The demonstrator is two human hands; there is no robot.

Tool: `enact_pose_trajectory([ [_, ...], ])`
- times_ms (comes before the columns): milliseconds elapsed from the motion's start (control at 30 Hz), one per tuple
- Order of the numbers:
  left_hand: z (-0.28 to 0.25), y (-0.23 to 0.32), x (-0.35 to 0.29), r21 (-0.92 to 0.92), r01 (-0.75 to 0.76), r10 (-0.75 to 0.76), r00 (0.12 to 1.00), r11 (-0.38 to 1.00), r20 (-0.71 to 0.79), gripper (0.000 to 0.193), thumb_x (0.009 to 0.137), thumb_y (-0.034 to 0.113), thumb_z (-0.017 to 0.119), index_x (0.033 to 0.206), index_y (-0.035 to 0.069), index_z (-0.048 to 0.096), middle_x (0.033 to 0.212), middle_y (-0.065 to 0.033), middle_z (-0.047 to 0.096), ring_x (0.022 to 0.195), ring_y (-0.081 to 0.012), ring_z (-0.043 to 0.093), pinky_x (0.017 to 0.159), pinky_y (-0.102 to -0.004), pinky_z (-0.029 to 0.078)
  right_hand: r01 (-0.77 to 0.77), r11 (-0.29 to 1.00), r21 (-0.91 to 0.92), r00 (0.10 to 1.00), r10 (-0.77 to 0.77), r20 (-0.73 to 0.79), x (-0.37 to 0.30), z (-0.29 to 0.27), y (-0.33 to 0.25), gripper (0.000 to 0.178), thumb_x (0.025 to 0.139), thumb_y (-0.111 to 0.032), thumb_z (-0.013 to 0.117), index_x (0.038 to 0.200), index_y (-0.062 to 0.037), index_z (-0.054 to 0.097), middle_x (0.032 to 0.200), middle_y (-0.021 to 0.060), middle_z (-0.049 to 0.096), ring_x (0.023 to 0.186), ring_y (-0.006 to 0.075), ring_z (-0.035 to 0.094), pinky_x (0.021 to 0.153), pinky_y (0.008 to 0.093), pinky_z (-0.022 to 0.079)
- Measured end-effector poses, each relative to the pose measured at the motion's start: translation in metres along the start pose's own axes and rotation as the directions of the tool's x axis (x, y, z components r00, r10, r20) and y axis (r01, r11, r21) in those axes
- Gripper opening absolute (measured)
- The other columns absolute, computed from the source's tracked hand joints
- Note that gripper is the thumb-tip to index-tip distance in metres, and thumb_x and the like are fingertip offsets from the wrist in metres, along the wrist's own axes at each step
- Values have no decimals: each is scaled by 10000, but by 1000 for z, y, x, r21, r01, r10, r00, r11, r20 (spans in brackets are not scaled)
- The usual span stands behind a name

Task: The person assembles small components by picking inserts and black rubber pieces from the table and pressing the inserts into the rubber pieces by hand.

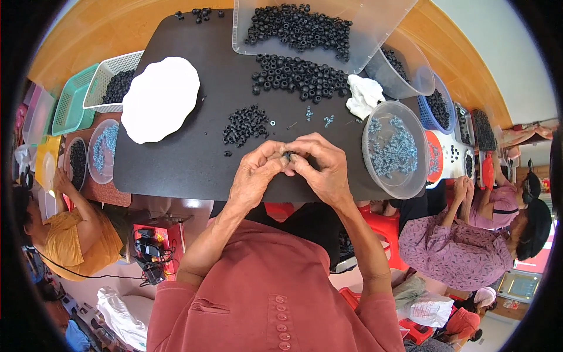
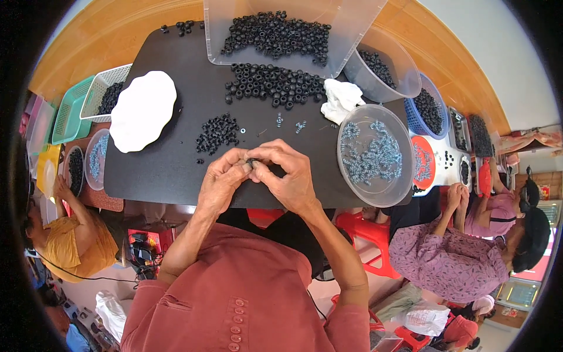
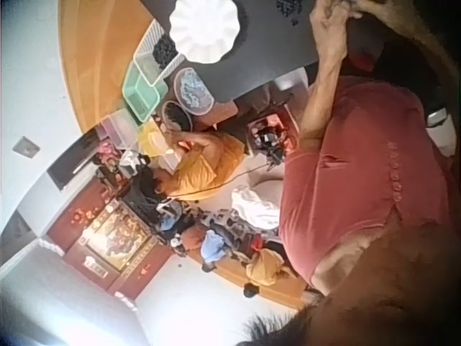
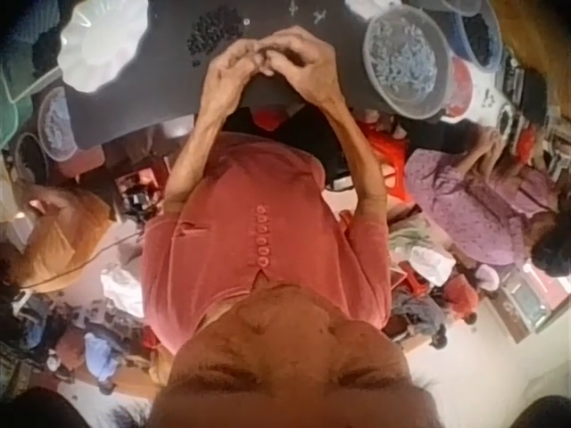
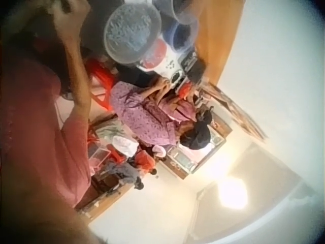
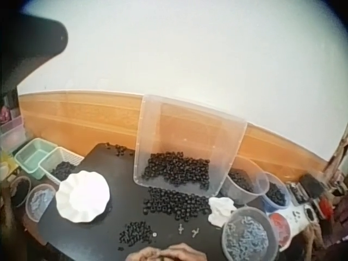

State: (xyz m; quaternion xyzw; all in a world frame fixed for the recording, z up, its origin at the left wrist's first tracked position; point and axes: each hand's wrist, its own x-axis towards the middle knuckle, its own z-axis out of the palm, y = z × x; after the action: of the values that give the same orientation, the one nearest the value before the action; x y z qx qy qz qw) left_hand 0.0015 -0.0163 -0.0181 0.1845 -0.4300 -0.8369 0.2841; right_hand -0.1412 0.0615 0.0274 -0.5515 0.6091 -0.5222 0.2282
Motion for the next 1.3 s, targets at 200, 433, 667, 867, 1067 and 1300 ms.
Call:
enact_pose_trajectory([
  [200,6,-1,-1,-31,-26,24,998,999,-65,184,927,51,540,1083,-27,602,944,-43,635,884,-100,592,822,-252,481,92,987,-132,995,-98,-36,-5,4,-4,341,722,75,671,1052,-9,666,979,101,624,782,184,620,697,293,521],
  [433,5,-9,0,-42,0,-5,992,999,-123,211,945,52,521,1125,-31,593,1013,-52,636,923,-118,598,867,-262,478,142,928,-345,978,-186,-98,-10,14,-1,366,724,79,691,1078,-7,657,1010,113,614,791,194,623,715,293,521],
  [667,14,-3,-1,51,-73,79,990,996,-113,150,936,36,541,1062,-31,587,897,-25,621,827,-83,578,793,-245,491,104,955,-276,985,-138,-104,-9,8,-5,289,762,70,675,1043,5,661,984,128,625,831,242,630,727,324,519],
  [867,21,-3,-2,168,-121,142,983,978,-116,120,938,37,535,1032,-22,578,857,-6,597,799,-63,555,764,-228,479,23,980,-198,988,-53,-146,-10,7,0,215,760,46,698,967,-4,675,912,115,641,829,257,630,732,343,504],
  [1067,23,5,-9,456,-90,175,973,886,-148,75,912,37,540,978,5,554,795,35,508,732,-32,441,651,-194,389,73,948,-309,978,-128,-163,-9,10,-2,173,741,11,724,903,-26,673,877,89,648,802,240,625,718,334,468],
  [1300,16,-4,-1,33,-72,77,981,997,-179,139,916,44,530,1019,-23,595,857,6,586,750,-49,512,689,-208,440,105,950,-293,982,-146,-123,-10,7,-7,297,702,10,730,989,-25,666,962,98,629,844,249,596,746,345,489],
])
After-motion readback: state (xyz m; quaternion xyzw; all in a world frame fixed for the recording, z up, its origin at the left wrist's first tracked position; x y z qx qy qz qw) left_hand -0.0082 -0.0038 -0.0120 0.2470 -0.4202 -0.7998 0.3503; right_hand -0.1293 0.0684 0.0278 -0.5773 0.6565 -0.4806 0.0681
